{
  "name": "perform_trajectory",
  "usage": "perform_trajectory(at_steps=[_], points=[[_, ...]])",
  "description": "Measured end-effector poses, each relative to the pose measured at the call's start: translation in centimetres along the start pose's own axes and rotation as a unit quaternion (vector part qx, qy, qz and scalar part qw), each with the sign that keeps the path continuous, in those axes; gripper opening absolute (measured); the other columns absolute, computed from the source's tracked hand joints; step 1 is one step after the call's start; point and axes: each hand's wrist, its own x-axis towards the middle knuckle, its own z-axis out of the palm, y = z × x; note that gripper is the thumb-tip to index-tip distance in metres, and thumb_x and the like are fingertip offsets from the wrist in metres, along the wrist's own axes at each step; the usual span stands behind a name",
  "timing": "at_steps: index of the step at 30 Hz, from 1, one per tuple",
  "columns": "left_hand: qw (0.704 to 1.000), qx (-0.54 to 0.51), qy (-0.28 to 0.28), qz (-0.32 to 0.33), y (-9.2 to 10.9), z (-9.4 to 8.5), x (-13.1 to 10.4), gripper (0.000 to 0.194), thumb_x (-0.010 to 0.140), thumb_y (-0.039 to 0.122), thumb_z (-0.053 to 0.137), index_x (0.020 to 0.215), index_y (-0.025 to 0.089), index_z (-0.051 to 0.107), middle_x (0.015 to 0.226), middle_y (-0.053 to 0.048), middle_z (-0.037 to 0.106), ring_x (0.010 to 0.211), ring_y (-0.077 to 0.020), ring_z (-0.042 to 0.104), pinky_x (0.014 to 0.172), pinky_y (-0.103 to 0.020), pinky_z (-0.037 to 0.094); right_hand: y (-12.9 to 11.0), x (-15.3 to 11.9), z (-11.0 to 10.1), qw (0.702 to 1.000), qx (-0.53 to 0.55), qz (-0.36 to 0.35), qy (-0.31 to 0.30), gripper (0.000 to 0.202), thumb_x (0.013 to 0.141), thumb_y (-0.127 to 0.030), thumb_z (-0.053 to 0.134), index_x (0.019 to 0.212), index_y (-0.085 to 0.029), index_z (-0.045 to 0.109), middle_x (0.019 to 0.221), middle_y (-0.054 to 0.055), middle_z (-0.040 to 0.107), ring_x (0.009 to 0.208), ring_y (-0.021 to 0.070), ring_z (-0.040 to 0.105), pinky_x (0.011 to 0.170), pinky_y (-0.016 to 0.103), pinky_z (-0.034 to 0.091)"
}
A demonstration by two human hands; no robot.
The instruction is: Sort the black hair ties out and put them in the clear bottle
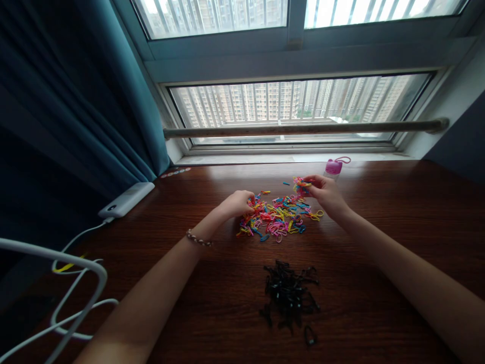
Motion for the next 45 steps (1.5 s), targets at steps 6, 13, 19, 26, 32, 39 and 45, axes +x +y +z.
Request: perform_trajectory(at_steps=[6, 13, 19, 26, 32, 39, 45], points=[[0.980, -0.165, 0.107, 0.038, -0.1, -0.5, 0.3, 0.023, 0.067, 0.029, 0.060, 0.081, 0.012, 0.066, 0.061, -0.003, 0.062, 0.055, -0.0114, 0.054, 0.050, -0.020, 0.038, 0.0, 0.2, -0.2, 0.999, 0.031, 0.007, 0.002, 0.036, 0.061, -0.043, 0.071, 0.080, -0.016, 0.058, 0.074, 0.004, 0.065, 0.063, 0.0153, 0.063, 0.058, 0.029, 0.055], [0.922, -0.371, 0.112, 0.014, 0.4, -1.4, 0.0, 0.027, 0.073, 0.026, 0.056, 0.092, 0.008, 0.062, 0.066, -0.007, 0.064, 0.051, -0.0104, 0.056, 0.042, -0.018, 0.040, -0.1, 0.1, -0.1, 1.000, 0.021, 0.019, -0.009, 0.035, 0.068, -0.046, 0.065, 0.082, -0.016, 0.055, 0.082, 0.008, 0.066, 0.065, 0.0155, 0.063, 0.056, 0.029, 0.055], [0.913, -0.396, 0.097, -0.007, 0.2, -1.8, 0.2, 0.024, 0.076, 0.018, 0.050, 0.095, 0.009, 0.061, 0.083, -0.009, 0.065, 0.059, -0.0113, 0.060, 0.042, -0.017, 0.042, -0.2, -0.1, 0.1, 1.000, -0.008, 0.006, -0.011, 0.037, 0.067, -0.047, 0.066, 0.081, -0.014, 0.057, 0.080, 0.009, 0.066, 0.068, 0.0164, 0.062, 0.057, 0.029, 0.054], [0.969, -0.131, 0.208, 0.026, -1.2, -1.4, 0.6, 0.023, 0.078, 0.024, 0.049, 0.079, 0.012, 0.069, 0.066, -0.006, 0.067, 0.057, -0.0131, 0.057, 0.053, -0.022, 0.041, 0.3, 0.0, -0.2, 0.992, -0.122, -0.044, 0.004, 0.032, 0.065, -0.039, 0.068, 0.082, -0.012, 0.063, 0.068, 0.006, 0.066, 0.057, 0.0147, 0.059, 0.050, 0.026, 0.050], [0.986, -0.022, 0.166, -0.007, -2.2, -0.9, 0.6, 0.017, 0.066, 0.028, 0.063, 0.076, 0.016, 0.070, 0.068, -0.006, 0.067, 0.060, -0.0164, 0.058, 0.052, -0.024, 0.039, 0.6, -0.4, 0.4, 0.974, -0.162, -0.096, -0.124, 0.021, 0.072, -0.027, 0.059, 0.088, -0.017, 0.068, 0.090, 0.007, 0.068, 0.086, 0.0203, 0.062, 0.078, 0.033, 0.050], [0.981, -0.039, 0.093, 0.168, -1.3, -0.2, 0.6, 0.033, 0.064, 0.030, 0.068, 0.095, 0.019, 0.066, 0.098, -0.006, 0.062, 0.086, -0.0185, 0.057, 0.076, -0.026, 0.044, 2.0, -1.0, 0.9, 0.906, -0.313, -0.192, -0.210, 0.030, 0.079, -0.023, 0.054, 0.109, -0.023, 0.060, 0.108, 0.005, 0.062, 0.105, 0.0219, 0.054, 0.093, 0.040, 0.040], [0.974, -0.052, 0.037, 0.217, -1.0, 1.1, 0.7, 0.026, 0.066, 0.029, 0.067, 0.091, 0.020, 0.067, 0.093, -0.005, 0.062, 0.081, -0.0163, 0.057, 0.073, -0.024, 0.044, 3.3, -1.1, 0.8, 0.861, -0.407, -0.199, -0.230, 0.020, 0.074, -0.014, 0.059, 0.092, -0.020, 0.066, 0.101, 0.008, 0.062, 0.093, 0.0226, 0.057, 0.083, 0.037, 0.044]])
